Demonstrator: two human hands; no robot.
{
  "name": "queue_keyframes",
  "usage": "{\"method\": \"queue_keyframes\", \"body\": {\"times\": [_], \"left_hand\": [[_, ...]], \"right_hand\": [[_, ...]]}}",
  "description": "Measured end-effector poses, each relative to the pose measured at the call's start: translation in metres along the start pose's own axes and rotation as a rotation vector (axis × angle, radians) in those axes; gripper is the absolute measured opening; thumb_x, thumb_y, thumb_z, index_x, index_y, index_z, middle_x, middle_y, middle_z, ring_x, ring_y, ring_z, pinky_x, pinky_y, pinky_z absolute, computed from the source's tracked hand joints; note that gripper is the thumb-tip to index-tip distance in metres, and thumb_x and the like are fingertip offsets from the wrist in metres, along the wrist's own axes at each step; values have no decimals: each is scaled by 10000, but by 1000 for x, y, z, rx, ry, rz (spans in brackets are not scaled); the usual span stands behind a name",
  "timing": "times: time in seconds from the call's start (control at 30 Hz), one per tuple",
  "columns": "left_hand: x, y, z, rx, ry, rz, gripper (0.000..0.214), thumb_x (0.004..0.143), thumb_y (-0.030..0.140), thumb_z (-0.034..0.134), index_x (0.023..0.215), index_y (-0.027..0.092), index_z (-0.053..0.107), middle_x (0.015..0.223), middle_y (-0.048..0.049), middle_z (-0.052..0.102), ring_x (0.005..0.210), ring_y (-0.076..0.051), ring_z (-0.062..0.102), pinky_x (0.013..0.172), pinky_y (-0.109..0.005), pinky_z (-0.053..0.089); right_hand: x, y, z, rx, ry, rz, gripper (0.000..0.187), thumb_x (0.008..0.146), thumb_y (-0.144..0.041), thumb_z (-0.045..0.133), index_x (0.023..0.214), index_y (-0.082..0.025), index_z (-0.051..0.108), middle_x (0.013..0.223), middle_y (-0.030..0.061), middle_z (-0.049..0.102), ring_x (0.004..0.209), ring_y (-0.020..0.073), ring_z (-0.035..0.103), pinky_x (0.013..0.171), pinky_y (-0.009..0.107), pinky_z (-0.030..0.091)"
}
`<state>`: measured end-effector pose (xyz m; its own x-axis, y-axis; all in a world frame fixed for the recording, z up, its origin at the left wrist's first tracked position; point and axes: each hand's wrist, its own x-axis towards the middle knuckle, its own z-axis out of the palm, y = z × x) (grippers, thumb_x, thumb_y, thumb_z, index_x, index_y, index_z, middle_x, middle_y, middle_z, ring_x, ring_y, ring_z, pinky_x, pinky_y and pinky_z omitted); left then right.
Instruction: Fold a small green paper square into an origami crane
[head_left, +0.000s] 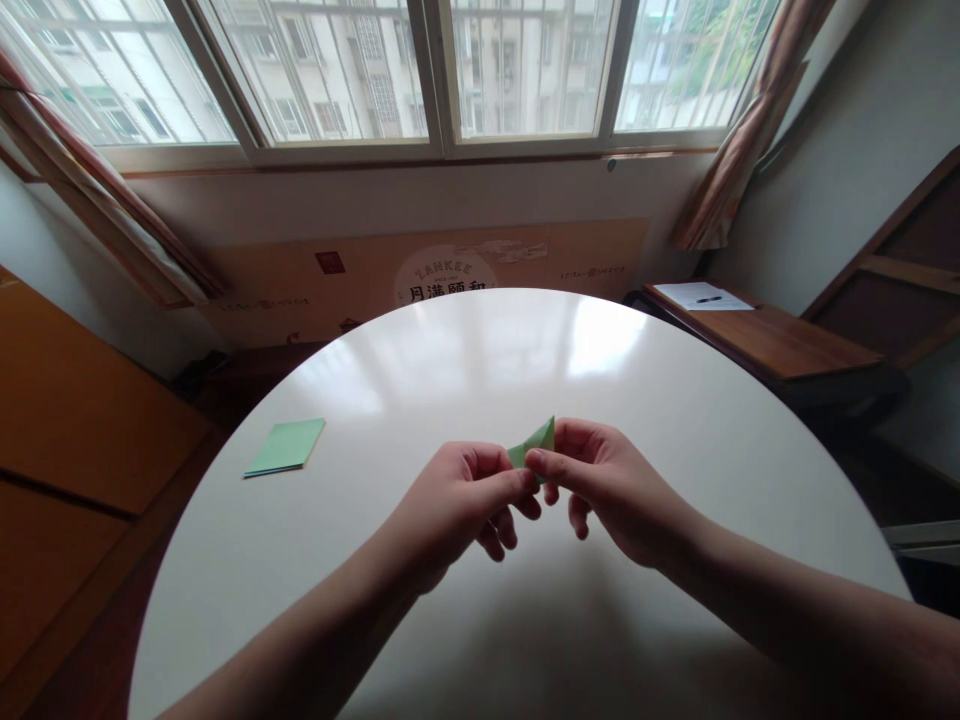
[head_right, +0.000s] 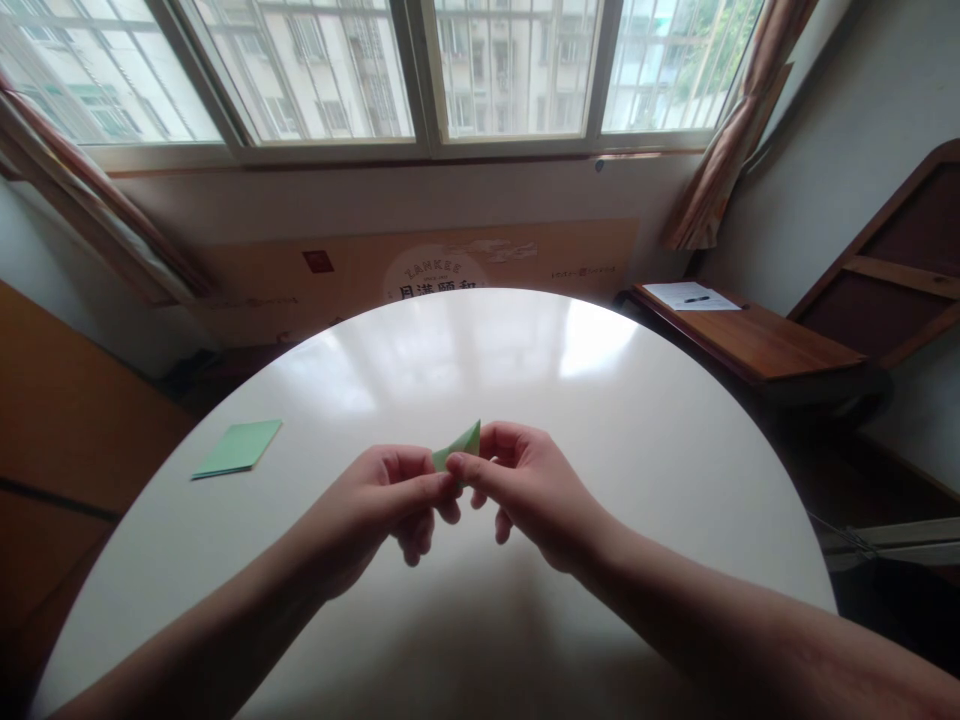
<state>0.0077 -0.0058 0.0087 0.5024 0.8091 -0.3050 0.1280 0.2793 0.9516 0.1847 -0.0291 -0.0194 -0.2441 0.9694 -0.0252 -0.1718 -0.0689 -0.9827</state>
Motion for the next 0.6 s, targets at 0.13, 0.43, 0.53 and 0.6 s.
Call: {"method": "queue_keyframes", "body": {"times": [0.13, 0.43, 0.53, 0.6], "left_hand": [[0, -2, 4, 79, 22, 21, 246, 762, 335, 738, 670, 125, 649, 595, -18, 634, 416, -88, 536, 374, -171, 422], [1, -2, 4, 102, 25, 60, 256, 815, 344, 699, 701, 118, 660, 631, -17, 637, 452, -85, 545, 398, -173, 444], [1, -3, 4, 92, 23, 58, 239, 815, 325, 699, 711, 113, 658, 653, -21, 648, 454, -82, 549, 403, -173, 449], [0, -4, 5, 83, 21, 54, 233, 816, 319, 698, 723, 108, 660, 659, -24, 651, 455, -81, 552, 405, -173, 451]], "right_hand": [[0, 0, 1, -9, 12, 16, 248, 798, -396, 770, 780, -165, 679, 707, 38, 659, 653, 152, 580, 396, 166, 392], [0, 2, 3, 133, 53, 58, 239, 812, -387, 745, 753, -166, 677, 693, 18, 615, 628, 133, 556, 394, 168, 348], [0, 3, 2, 181, 83, 67, 230, 810, -386, 754, 776, -171, 677, 721, 14, 622, 616, 123, 554, 399, 169, 337], [1, 2, 3, 203, 122, 74, 226, 798, -377, 770, 776, -173, 676, 723, 7, 619, 599, 108, 535, 397, 164, 314]]}}
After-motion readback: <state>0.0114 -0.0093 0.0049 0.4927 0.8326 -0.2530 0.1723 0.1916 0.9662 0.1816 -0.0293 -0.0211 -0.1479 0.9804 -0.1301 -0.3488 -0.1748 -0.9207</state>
